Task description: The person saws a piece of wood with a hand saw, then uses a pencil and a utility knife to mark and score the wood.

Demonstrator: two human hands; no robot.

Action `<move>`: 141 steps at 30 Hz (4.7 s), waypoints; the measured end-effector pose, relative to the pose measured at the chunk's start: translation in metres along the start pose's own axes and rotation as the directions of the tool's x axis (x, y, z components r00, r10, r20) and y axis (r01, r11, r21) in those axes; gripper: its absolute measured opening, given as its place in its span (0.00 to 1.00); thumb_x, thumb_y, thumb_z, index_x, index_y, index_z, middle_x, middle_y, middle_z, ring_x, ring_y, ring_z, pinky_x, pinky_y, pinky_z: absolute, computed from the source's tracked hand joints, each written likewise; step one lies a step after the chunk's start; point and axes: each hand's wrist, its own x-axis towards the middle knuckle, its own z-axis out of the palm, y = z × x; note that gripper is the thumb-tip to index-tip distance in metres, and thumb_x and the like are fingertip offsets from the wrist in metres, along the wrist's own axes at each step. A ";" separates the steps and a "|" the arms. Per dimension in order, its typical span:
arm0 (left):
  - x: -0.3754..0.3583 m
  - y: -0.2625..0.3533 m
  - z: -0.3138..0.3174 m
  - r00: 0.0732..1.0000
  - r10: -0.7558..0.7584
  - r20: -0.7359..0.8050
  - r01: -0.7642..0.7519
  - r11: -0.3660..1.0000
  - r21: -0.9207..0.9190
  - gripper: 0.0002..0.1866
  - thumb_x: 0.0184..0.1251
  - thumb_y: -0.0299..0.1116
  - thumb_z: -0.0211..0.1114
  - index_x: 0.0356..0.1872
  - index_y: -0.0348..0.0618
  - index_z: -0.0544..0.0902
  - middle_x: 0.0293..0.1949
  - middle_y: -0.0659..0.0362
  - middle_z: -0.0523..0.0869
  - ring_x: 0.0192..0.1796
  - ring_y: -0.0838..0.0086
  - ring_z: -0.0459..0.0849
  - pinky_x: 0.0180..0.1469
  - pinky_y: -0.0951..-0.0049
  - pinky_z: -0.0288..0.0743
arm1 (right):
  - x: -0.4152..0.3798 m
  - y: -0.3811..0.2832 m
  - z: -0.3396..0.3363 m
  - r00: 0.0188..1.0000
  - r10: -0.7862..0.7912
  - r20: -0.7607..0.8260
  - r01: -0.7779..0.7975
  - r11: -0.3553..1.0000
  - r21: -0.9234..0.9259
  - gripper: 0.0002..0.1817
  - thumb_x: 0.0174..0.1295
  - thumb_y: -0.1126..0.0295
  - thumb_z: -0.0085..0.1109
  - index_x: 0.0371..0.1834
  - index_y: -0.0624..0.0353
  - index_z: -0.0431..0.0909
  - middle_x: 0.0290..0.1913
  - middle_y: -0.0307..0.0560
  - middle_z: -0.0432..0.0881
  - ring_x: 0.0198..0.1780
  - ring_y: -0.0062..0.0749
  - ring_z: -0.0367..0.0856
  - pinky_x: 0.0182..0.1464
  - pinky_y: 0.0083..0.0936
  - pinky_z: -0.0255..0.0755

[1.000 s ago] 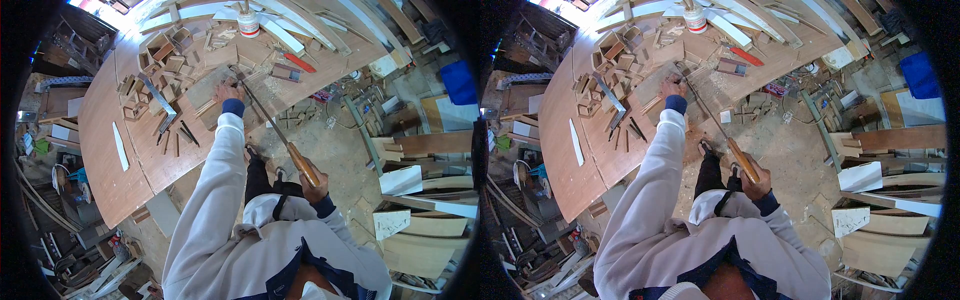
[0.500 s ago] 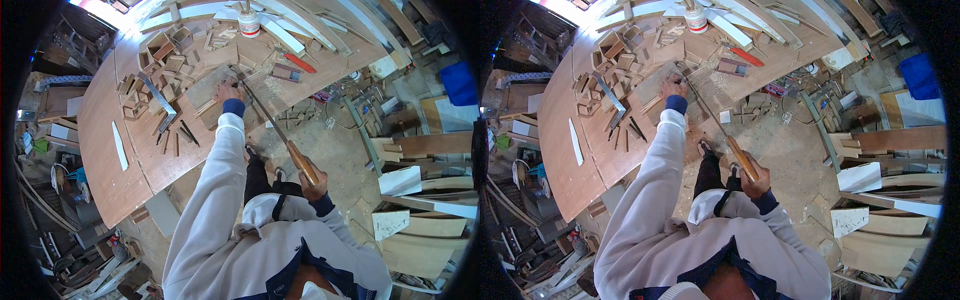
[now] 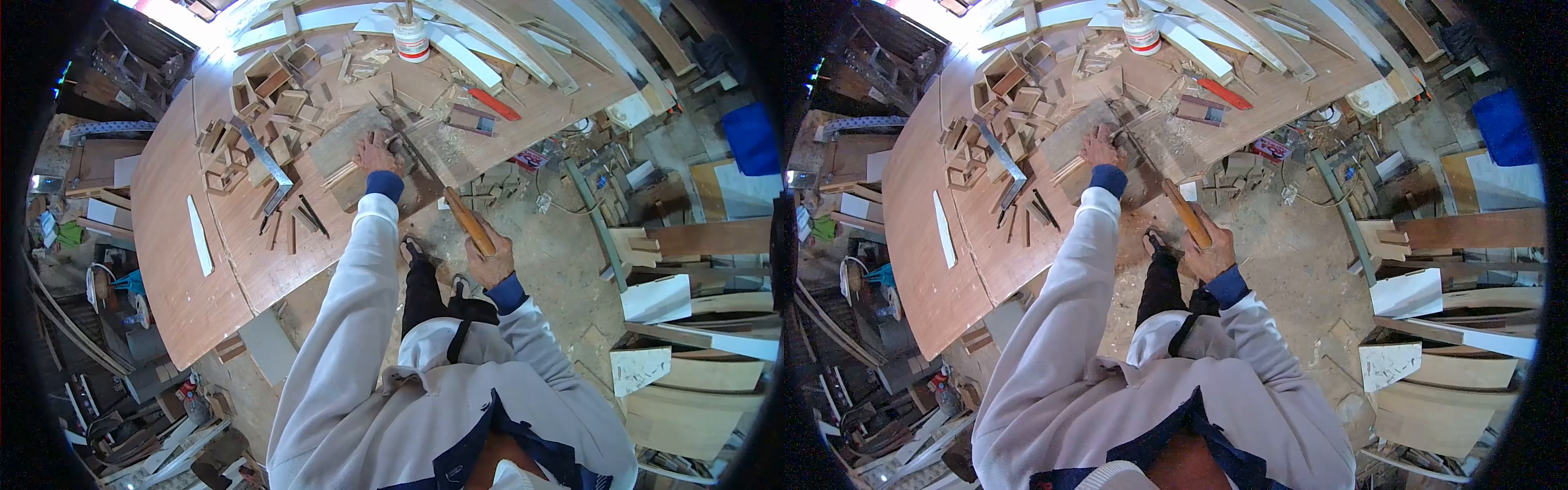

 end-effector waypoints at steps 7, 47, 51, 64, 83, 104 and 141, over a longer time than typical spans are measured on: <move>-0.001 0.003 -0.010 0.999 0.008 0.047 -0.006 0.999 -0.040 0.30 0.39 0.33 0.67 0.51 0.53 0.73 0.66 0.51 0.65 0.68 0.49 0.59 0.64 0.42 0.51 | -0.031 -0.015 -0.029 0.999 -0.034 0.031 0.035 0.999 -0.042 0.25 0.52 0.75 0.57 0.57 0.62 0.71 0.36 0.58 0.82 0.31 0.48 0.84 0.35 0.30 0.77; 0.001 -0.001 0.006 1.000 0.001 -0.031 -0.005 0.992 -0.127 0.34 0.30 0.31 0.72 0.50 0.57 0.78 0.64 0.47 0.67 0.67 0.50 0.60 0.65 0.47 0.50 | -0.056 -0.007 -0.044 0.997 -0.069 0.022 0.070 0.995 -0.071 0.20 0.54 0.79 0.56 0.52 0.70 0.74 0.40 0.57 0.83 0.41 0.39 0.85 0.43 0.24 0.76; -0.001 0.003 -0.005 1.000 0.019 -0.019 -0.020 0.999 -0.039 0.34 0.33 0.32 0.70 0.53 0.55 0.76 0.63 0.47 0.68 0.65 0.51 0.62 0.63 0.46 0.51 | -0.046 -0.010 -0.035 0.999 -0.018 0.032 0.020 0.997 -0.073 0.20 0.54 0.79 0.55 0.52 0.69 0.74 0.41 0.57 0.83 0.41 0.37 0.85 0.44 0.25 0.76; -0.005 -0.003 0.006 0.977 0.129 -0.169 -0.129 0.992 0.009 0.31 0.31 0.30 0.70 0.47 0.54 0.76 0.55 0.51 0.71 0.60 0.54 0.65 0.56 0.52 0.57 | -0.023 -0.005 -0.012 0.996 0.062 0.066 -0.064 0.998 0.023 0.25 0.54 0.80 0.57 0.59 0.65 0.71 0.46 0.56 0.82 0.46 0.31 0.83 0.48 0.23 0.73; -0.006 0.002 0.001 0.995 0.098 0.001 -0.098 0.994 0.042 0.37 0.35 0.30 0.73 0.56 0.55 0.73 0.65 0.50 0.66 0.68 0.47 0.59 0.65 0.47 0.54 | -0.024 -0.013 -0.019 0.990 0.093 0.103 -0.102 0.991 0.085 0.28 0.53 0.78 0.56 0.61 0.61 0.68 0.45 0.59 0.81 0.34 0.42 0.86 0.35 0.26 0.76; -0.006 0.015 -0.006 0.999 0.045 0.015 -0.046 0.992 0.118 0.26 0.40 0.23 0.65 0.46 0.47 0.70 0.53 0.53 0.70 0.60 0.56 0.66 0.57 0.52 0.58 | -0.024 -0.014 -0.023 0.997 0.063 0.053 -0.064 0.998 0.021 0.25 0.53 0.77 0.54 0.58 0.65 0.71 0.37 0.61 0.81 0.28 0.37 0.84 0.33 0.25 0.75; -0.007 0.019 -0.016 0.996 0.086 0.007 -0.086 0.983 0.162 0.29 0.38 0.26 0.69 0.47 0.48 0.68 0.53 0.51 0.69 0.60 0.55 0.66 0.57 0.53 0.60 | -0.038 -0.018 -0.029 0.997 -0.071 -0.020 0.071 0.997 0.001 0.27 0.50 0.76 0.55 0.58 0.63 0.71 0.42 0.60 0.82 0.36 0.45 0.85 0.39 0.31 0.77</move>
